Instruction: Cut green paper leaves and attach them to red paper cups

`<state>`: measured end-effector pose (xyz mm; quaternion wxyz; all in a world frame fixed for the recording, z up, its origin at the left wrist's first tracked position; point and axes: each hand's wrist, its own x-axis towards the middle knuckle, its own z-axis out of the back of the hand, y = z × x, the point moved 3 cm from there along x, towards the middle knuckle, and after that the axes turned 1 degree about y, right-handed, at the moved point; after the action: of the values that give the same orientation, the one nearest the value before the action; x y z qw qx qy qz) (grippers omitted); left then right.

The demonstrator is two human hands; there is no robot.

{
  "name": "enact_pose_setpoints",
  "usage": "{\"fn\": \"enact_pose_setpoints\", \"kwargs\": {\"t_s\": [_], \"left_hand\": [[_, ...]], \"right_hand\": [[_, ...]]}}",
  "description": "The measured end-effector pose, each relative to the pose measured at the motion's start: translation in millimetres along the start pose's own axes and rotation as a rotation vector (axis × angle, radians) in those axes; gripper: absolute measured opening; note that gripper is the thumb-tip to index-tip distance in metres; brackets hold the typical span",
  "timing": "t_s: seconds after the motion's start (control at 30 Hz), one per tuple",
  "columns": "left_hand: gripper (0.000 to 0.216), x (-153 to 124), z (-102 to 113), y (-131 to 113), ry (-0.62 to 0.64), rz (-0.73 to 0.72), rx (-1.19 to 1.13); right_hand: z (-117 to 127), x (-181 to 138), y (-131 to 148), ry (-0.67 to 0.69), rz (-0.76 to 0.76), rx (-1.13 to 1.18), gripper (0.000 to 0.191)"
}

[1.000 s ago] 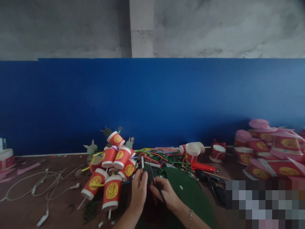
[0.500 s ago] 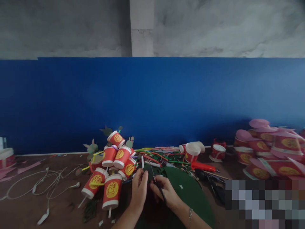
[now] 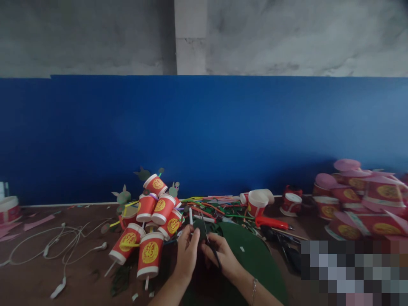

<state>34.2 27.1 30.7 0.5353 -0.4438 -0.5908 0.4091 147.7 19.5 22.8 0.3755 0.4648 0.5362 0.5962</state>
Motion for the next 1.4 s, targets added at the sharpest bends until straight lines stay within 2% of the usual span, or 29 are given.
{"fn": "enact_pose_setpoints", "kwargs": {"t_s": [0.23, 0.53, 0.8, 1.03, 1.4], "left_hand": [[0.026, 0.2, 0.6, -2.6, -0.014, -0.008, 0.006], [0.027, 0.5, 2.8, 2.2, -0.043, -0.013, 0.035], [0.030, -0.3, 2.0, -3.0, -0.074, -0.014, 0.061], [0.027, -0.2, 1.9, -4.2, -0.068, -0.041, 0.117], [0.034, 0.8, 2.9, -5.2, -0.086, -0.031, 0.092]], "right_hand": [[-0.3, -1.3, 3.7, -0.006, 0.014, -0.008, 0.038], [-0.2, -0.3, 3.8, -0.035, -0.063, -0.038, 0.041], [-1.4, -0.7, 5.4, -0.048, -0.109, -0.036, 0.041], [-0.7, -0.3, 7.3, -0.018, -0.053, -0.024, 0.040], [-0.2, 0.9, 6.1, -0.052, -0.097, -0.031, 0.040]]}}
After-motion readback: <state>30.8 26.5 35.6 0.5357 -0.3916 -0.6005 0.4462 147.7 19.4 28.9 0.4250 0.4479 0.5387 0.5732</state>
